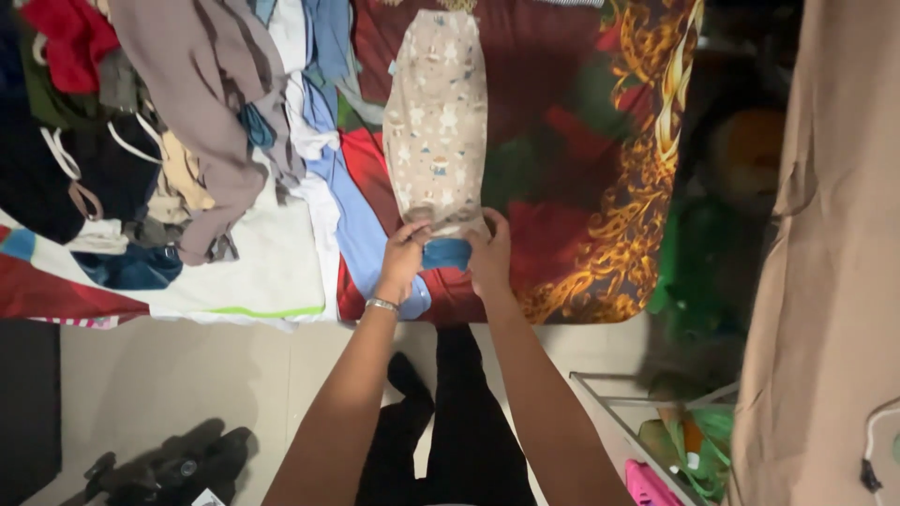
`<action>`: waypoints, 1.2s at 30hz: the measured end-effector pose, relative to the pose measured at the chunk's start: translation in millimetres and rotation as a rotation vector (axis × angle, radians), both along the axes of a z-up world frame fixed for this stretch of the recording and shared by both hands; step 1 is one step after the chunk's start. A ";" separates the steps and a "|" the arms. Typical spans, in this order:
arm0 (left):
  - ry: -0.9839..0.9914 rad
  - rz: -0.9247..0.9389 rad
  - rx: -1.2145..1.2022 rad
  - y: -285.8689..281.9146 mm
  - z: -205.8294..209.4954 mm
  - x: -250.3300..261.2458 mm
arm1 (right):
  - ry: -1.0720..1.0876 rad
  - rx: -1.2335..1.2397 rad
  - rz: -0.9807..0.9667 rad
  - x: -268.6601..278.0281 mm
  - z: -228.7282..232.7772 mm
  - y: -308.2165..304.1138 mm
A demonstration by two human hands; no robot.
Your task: Folding various items of clothing like shorts and shirts on a bed.
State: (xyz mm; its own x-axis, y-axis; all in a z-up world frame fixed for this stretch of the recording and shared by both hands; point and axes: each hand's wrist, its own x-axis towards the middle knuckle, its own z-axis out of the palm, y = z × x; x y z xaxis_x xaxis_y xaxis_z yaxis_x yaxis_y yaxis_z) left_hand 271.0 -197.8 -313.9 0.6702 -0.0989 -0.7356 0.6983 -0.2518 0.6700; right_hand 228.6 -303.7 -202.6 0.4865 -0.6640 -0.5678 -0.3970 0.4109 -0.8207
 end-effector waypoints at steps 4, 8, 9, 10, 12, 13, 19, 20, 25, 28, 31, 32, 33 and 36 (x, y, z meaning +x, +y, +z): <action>0.094 0.054 -0.146 -28.9 2.2 62.5 | 0.041 0.280 -0.153 40.2 -118.6 -62.9; 0.009 0.107 -0.435 -64.6 -3.7 133.8 | -0.125 0.441 -0.209 120.7 -95.9 -109.5; -0.075 0.099 -0.459 -73.7 -19.0 151.3 | -0.197 0.510 -0.233 143.0 -90.5 -120.2; -0.077 0.100 -0.461 -83.1 -18.8 171.5 | -0.198 0.509 -0.231 165.6 -92.0 -131.0; -0.066 0.112 -0.519 -97.6 -22.3 203.4 | -0.335 0.770 -0.277 203.2 -99.0 -148.6; -0.058 0.119 -0.517 -102.4 -1.8 217.0 | -0.324 0.771 -0.276 209.5 -126.6 -158.2; -0.156 -0.075 -0.252 -122.9 65.8 247.0 | 0.506 -0.221 0.363 222.8 -210.0 -176.1; -0.282 -0.264 -0.121 -111.5 29.8 240.5 | 0.519 -0.315 0.475 217.5 -199.8 -167.4; -0.334 -0.443 -0.012 -105.8 -46.3 221.8 | 0.444 -0.412 0.678 185.7 -243.1 -146.4; -0.059 -0.428 0.025 -125.0 16.3 242.1 | 0.260 -0.559 0.684 202.2 -169.1 -115.8; 0.128 -0.179 -0.138 -142.4 31.8 246.6 | 0.272 -0.700 0.938 204.7 -121.8 -95.0; 0.210 0.004 -0.331 -145.0 23.7 248.0 | 0.216 -0.796 0.944 201.5 -108.3 -96.6; 0.295 0.188 -0.523 -148.3 16.0 249.5 | 0.160 -0.892 0.948 198.0 -94.2 -98.3; 0.471 0.195 -0.676 -144.0 15.9 243.8 | -0.103 -0.771 0.965 209.3 -4.5 -113.8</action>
